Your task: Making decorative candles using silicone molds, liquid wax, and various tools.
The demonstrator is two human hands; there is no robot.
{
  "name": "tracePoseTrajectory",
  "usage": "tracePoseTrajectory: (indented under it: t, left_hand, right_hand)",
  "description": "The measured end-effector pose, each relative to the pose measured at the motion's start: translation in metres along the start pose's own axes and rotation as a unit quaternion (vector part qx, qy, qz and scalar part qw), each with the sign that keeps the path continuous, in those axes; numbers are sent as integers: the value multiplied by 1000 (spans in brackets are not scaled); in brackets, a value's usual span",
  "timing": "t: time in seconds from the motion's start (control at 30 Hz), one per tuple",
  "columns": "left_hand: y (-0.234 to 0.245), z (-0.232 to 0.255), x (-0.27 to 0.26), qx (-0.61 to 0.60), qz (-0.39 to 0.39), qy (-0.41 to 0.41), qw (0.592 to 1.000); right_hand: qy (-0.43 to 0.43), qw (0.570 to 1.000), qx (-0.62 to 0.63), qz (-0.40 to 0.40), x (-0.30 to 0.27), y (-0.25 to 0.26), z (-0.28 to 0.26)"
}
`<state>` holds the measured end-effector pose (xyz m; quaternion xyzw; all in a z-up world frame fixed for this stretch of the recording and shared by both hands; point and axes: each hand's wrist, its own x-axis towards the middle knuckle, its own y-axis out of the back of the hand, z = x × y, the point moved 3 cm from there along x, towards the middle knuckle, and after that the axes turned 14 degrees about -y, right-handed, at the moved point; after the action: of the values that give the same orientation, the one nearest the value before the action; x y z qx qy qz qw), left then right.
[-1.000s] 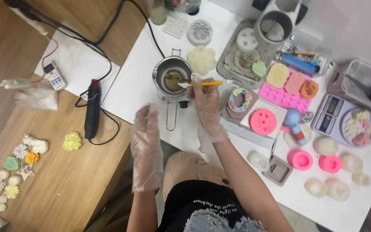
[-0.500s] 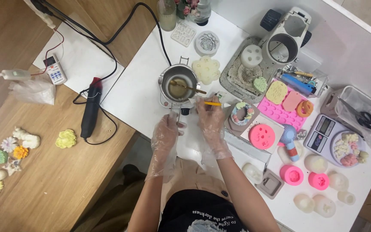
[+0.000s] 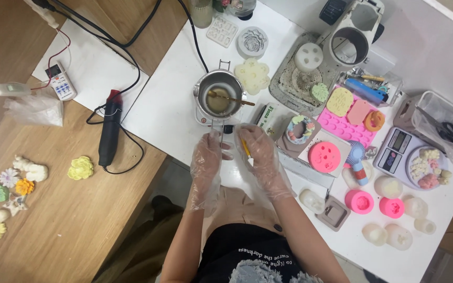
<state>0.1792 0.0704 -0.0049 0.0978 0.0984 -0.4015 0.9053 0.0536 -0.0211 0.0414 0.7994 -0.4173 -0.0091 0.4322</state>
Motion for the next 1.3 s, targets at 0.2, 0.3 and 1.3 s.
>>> tracePoseTrajectory:
  t: [0.2, 0.3, 1.3]
  left_hand:
    - [2, -19, 6, -14, -19, 9, 1000]
    - [8, -18, 4, 20, -43, -2, 999]
    - [-161, 51, -84, 166, -366, -257, 879]
  right_hand:
    - [-50, 998, 48, 8, -12, 38, -37]
    - [-129, 988, 79, 31, -29, 69, -54]
    - [-439, 741, 389, 326, -140, 149, 105]
